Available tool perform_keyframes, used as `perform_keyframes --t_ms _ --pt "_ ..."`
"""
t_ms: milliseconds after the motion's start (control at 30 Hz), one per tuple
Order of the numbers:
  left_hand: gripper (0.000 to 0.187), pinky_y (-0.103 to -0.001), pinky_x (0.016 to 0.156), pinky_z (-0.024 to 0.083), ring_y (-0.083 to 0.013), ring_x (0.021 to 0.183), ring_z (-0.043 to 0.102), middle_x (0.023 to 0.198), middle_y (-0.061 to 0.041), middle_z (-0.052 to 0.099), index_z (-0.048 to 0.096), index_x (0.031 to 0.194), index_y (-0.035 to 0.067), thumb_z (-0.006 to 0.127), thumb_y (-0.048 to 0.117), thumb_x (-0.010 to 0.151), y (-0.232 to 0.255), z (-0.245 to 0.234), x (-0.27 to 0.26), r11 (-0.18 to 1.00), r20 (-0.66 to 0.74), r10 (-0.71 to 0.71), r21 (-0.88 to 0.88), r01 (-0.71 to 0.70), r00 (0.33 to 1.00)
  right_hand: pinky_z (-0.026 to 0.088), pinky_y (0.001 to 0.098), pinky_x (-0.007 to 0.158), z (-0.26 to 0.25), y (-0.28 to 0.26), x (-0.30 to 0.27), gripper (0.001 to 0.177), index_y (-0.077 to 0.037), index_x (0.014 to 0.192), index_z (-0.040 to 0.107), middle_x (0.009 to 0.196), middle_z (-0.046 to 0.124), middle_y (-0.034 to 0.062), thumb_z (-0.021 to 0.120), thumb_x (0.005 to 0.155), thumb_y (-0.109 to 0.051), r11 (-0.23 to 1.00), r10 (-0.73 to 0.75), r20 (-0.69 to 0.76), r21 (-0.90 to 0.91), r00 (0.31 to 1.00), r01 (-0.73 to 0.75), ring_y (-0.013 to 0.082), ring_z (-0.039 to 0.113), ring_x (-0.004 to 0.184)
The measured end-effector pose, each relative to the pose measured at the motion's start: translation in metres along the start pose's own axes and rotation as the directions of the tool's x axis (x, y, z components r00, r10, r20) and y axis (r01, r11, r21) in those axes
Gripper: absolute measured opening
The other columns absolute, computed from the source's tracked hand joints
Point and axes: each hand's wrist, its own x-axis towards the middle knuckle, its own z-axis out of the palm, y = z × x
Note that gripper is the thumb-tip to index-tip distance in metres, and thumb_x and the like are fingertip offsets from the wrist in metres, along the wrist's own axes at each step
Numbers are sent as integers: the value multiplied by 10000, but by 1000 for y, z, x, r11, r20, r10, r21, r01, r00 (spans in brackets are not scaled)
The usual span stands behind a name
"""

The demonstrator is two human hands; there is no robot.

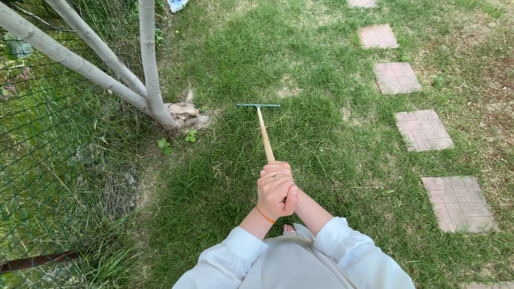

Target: Raking grass in a garden.

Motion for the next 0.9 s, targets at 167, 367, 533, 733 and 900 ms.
perform_keyframes --t_ms 167,367,533,733,900 --pt "209 -383 648 525 -297 638 632 659 -117 589 567 659 28 604 101 851 -1 1 1 1000 0 0 4 0 1000 591 293 914 0 -8 7 187 -20 1105 603 1013 648 60 647 989 -159 999 -22 8 -34 1000 23 160 687 953" --pt "201 -380 650 527 -290 635 633 660 -110 598 567 659 33 606 80 850 3 -3 4 1000 -11 -20 5 20 1000 522 206 776 -3 16 9 54 -153 931 560 854 510 -76 518 964 -152 919 28 222 379 975 -112 53 561 752" --pt "206 -378 647 529 -284 629 635 645 -101 594 564 647 40 606 42 849 8 -15 -15 996 -8 -80 24 80 997 359 220 478 12 -27 28 432 -182 585 416 565 417 -59 608 938 -26 991 24 320 -136 947 21 64 449 476" --pt "186 -407 814 527 -284 687 635 663 -96 601 583 678 51 628 41 858 36 -31 -83 980 38 -178 101 173 983 369 233 480 55 -41 6 450 -174 570 401 548 413 -53 628 927 -21 992 -14 390 -112 921 63 72 448 471" --pt "237 -402 877 528 -295 685 615 639 -91 578 561 657 52 649 38 877 58 -34 -129 971 77 -224 97 217 971 378 246 482 68 -61 -25 469 -166 557 388 533 410 -47 647 917 -16 986 -32 409 -138 912 96 79 447 466"
